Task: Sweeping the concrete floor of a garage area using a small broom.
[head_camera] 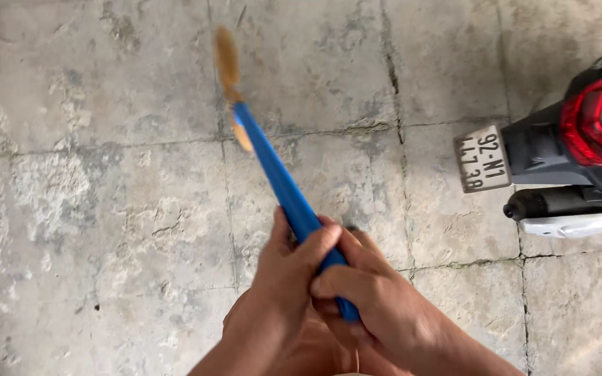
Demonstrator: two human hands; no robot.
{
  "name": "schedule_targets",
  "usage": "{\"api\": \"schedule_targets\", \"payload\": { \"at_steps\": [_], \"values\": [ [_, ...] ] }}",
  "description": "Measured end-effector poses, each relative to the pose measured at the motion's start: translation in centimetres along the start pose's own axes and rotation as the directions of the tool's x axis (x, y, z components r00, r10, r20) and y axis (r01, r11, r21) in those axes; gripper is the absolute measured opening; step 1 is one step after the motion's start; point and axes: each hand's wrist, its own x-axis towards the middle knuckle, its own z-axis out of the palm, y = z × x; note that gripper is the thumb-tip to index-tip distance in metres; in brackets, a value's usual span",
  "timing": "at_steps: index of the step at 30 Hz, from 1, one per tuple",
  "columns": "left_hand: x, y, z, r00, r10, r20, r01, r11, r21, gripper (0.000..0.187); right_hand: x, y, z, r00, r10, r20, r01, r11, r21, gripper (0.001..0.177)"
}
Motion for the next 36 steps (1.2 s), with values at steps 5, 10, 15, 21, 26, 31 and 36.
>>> {"api": "schedule_targets", "payload": {
  "at_steps": [5, 10, 15, 21, 26, 31, 36],
  "values": [
    [2.1, 3.2, 0.5, 0.993, 0.026, -0.117, -0.02, 0.998, 0.054, 0.021, 3.9, -2.0, -0.2, 0.993, 0.015, 0.115, -0.037, 0.981, 0.19, 0.05],
    [6.9, 1.2, 3.8, 0.999, -0.031, -0.03, 0.035, 0.986, 0.16, 0.049, 4.3, -2.3, -4.5, 0.998, 0.05, 0.041, -0.063, 0.896, 0.44, 0.028],
    [7.0, 6.4, 9.9, 0.946, -0.246, 0.213, 0.11, 0.858, 0.503, 0.045, 4.6, -4.1, -8.0, 0.971, 0.128, -0.202, -0.047, 0.931, 0.362, 0.072],
    [8.8, 11.0, 16.9, 0.883, -0.417, 0.216, 0.19, 0.737, 0.649, 0.073, 3.9, -10.3, -10.0, 0.919, -0.009, -0.395, 0.118, 0.96, 0.253, 0.074],
    [8.0, 14.2, 20.3, 0.897, -0.317, 0.307, 0.179, 0.897, 0.404, 0.029, 3.6, -14.5, -10.7, 0.933, -0.019, -0.359, 0.154, 0.924, 0.351, 0.078],
    [9.8, 16.8, 23.9, 0.934, -0.169, 0.315, -0.037, 0.831, 0.555, 0.028, 4.3, -18.8, -12.2, 0.966, -0.081, -0.247, 0.212, 0.795, 0.568, 0.063],
    [13.6, 15.7, 25.0, 0.948, -0.128, 0.291, -0.077, 0.795, 0.602, 0.041, 6.0, -18.9, -13.9, 0.968, -0.173, -0.183, 0.252, 0.637, 0.728, 0.061]
  ]
}}
